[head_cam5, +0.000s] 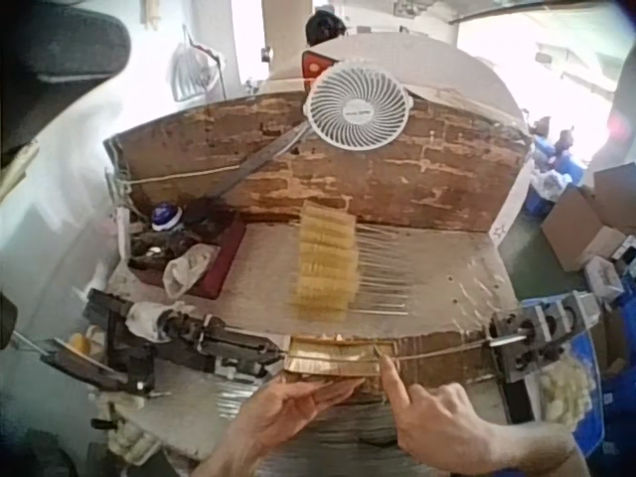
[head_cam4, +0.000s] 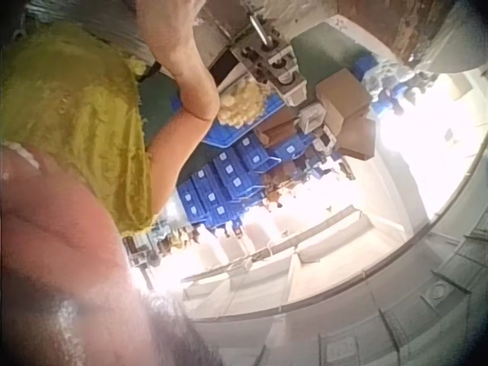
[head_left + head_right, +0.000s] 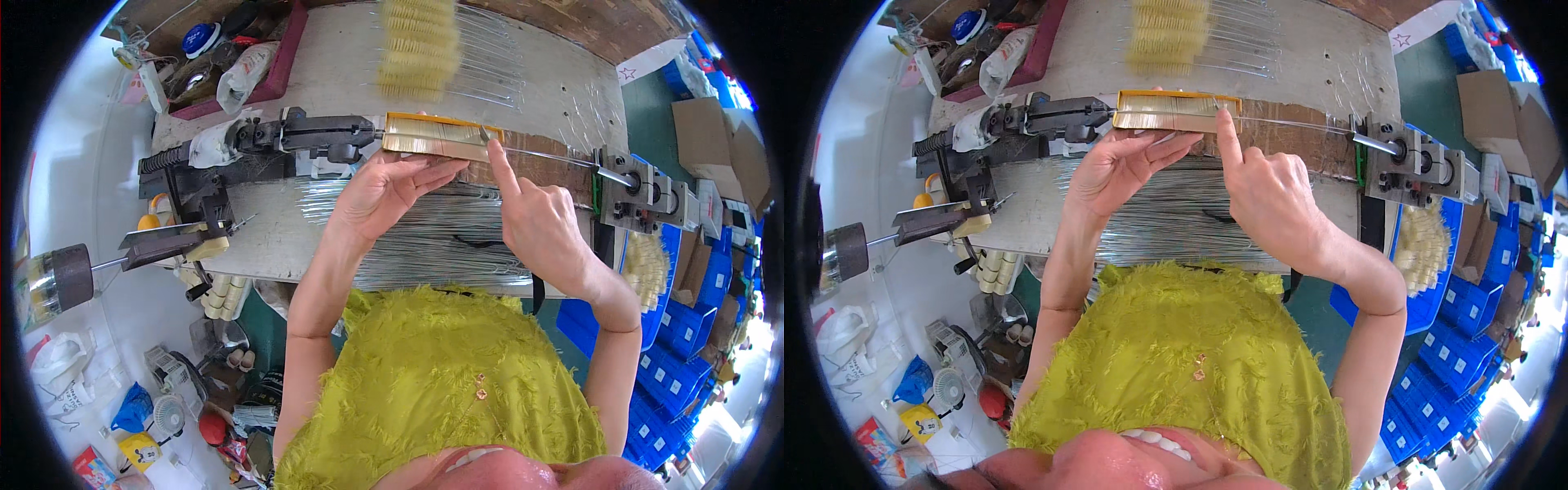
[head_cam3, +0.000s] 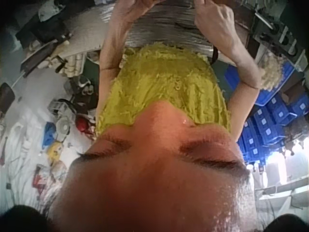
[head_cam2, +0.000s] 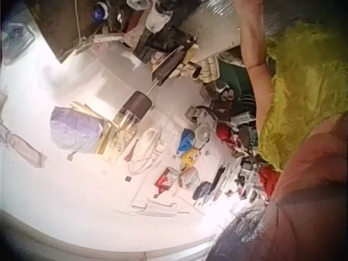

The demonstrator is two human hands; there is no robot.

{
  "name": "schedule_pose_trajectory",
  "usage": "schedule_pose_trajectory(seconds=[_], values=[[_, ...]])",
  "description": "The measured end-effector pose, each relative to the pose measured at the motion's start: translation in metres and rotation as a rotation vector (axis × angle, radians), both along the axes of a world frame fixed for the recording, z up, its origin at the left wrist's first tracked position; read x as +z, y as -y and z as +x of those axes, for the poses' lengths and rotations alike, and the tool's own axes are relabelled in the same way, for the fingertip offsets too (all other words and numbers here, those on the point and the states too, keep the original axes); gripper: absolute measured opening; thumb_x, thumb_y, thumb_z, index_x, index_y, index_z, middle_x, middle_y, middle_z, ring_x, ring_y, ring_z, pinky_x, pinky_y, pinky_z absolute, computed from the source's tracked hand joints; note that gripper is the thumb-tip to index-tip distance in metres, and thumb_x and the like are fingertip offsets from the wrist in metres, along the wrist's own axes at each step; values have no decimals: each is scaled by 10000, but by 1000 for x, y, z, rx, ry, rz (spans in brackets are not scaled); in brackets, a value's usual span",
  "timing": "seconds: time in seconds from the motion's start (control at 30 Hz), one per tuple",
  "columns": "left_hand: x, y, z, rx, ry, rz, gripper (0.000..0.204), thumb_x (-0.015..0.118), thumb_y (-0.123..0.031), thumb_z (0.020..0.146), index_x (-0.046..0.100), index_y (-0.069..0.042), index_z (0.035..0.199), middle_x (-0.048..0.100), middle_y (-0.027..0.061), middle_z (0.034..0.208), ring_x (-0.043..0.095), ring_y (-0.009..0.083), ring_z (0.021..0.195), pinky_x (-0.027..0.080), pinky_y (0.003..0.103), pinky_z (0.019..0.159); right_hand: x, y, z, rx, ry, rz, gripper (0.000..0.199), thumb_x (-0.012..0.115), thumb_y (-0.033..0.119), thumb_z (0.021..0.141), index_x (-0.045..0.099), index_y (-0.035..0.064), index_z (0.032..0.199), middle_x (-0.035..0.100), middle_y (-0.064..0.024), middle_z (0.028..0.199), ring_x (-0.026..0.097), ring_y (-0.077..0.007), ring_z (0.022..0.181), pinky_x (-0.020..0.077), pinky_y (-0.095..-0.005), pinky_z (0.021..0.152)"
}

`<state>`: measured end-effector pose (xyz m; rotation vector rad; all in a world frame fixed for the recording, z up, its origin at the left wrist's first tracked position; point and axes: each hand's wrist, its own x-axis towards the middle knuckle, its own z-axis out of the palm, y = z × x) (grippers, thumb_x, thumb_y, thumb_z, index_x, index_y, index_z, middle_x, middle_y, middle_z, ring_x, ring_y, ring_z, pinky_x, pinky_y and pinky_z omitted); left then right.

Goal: The person fastens a strap around their waist. The person then manufactures wire brushes by placing bristles and metal wires into a twisting machine and leveling the fibers with a metal tool.

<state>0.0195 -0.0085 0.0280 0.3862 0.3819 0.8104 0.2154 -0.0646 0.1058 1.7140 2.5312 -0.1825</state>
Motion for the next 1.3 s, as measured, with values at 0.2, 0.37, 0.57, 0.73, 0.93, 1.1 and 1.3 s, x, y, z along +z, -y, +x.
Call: schedule_pose_trajectory(seconds=[0.2,0.37,0.57,0.73,0.93,1.1,1.3], values=[[2,-1,-4,-18,-14,23,506,509,-16,839,330,44,1308,464,210,1283,486,349,1173,357,451,1037,-6,-3,-1,46,31,9,775,576,9,614,298,-127,1324,576,-134,614,587,-265,501,472,-374,494],[6,-2,-7,-70,-100,61,470,455,-9,851,327,73,1296,470,214,1274,487,361,1170,367,452,1022,-11,-1,2,39,38,78,765,574,4,623,295,-131,1323,581,-135,629,592,-272,507,473,-378,496],[-13,3,10,14,-241,-76,411,442,-28,887,354,61,1279,447,213,1296,486,346,1169,377,439,1012,-8,-1,13,-99,4,45,740,555,-10,651,284,-102,1334,592,-158,675,608,-292,574,481,-388,519],[-16,26,12,103,-70,-256,366,511,-70,873,439,38,1216,517,189,1220,480,325,1169,401,470,979,-27,28,55,-114,-452,166,360,549,9,810,473,28,1162,597,-159,775,610,-301,659,470,-374,571],[-85,114,-179,1275,-1204,55,265,627,-216,842,541,12,946,587,98,870,548,147,744,473,306,667,-123,86,111,-512,-516,-89,194,630,50,770,551,16,944,570,-152,857,591,-314,744,457,-376,613],[-60,140,-295,1557,-1679,-45,322,670,-197,833,511,67,925,515,43,752,459,141,644,413,299,585,-130,81,121,-429,-816,-129,124,627,37,790,550,-7,876,541,-95,731,541,-203,612,408,-294,546],[-65,129,-203,1398,-1204,-267,262,557,-134,877,518,2,1098,597,81,938,499,135,725,457,278,686,-126,78,129,-811,-1430,-304,140,527,189,910,531,51,889,528,-13,715,387,-26,534,267,-200,470]])
